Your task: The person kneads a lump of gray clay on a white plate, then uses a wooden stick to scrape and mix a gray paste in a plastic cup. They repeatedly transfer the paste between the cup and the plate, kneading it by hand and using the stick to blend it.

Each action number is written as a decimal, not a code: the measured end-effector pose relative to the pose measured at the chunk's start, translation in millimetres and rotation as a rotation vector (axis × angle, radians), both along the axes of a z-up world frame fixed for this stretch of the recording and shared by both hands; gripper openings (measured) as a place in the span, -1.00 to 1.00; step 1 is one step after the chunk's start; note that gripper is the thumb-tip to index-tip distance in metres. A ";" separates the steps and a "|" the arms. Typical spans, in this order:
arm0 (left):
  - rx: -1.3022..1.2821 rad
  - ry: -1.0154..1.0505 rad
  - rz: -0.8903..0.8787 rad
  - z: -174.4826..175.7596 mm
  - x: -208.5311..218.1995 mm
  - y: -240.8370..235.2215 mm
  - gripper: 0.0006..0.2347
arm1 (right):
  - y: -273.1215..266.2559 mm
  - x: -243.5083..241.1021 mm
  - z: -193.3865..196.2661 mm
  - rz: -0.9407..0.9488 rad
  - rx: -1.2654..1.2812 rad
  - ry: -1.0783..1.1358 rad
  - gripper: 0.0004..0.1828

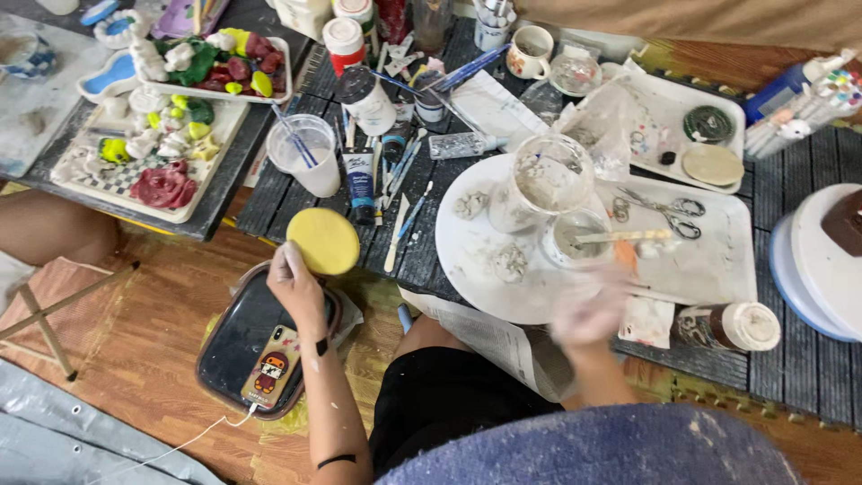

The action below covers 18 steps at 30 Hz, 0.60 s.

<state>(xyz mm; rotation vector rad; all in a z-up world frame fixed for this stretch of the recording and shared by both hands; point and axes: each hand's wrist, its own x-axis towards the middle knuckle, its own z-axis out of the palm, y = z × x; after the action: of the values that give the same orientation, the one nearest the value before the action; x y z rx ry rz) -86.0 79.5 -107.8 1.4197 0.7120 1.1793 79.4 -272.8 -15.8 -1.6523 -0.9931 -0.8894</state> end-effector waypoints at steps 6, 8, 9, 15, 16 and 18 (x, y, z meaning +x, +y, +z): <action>-0.004 -0.017 -0.134 6.1 13.8 -14.3 -0.80 | 130.5 -34.5 21.4 0.501 -0.560 0.495 -0.36; -0.059 -0.057 -0.170 6.2 21.5 -22.6 -0.80 | 170.3 -26.0 14.3 0.577 -0.593 0.775 -0.31; -0.088 -0.079 -0.187 6.4 24.9 -23.4 -0.80 | 186.6 -19.3 8.9 0.603 -0.585 0.914 -0.38; -0.074 -0.098 -0.218 16.8 28.8 23.4 -0.77 | 231.3 24.8 -14.8 0.581 -0.325 0.958 -0.57; -0.010 -0.059 -0.104 20.9 37.1 38.0 -0.66 | 237.2 29.7 -14.8 0.555 -0.248 0.889 -0.58; 0.265 0.062 0.069 31.0 55.5 67.8 -0.27 | 251.0 37.8 -10.8 0.612 -0.233 0.946 -0.56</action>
<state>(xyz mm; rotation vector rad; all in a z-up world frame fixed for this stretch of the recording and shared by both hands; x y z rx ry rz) -30.6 147.3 -76.8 1.6687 0.6695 1.3254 117.2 -21.8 -26.6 -1.5370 -0.8301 0.4202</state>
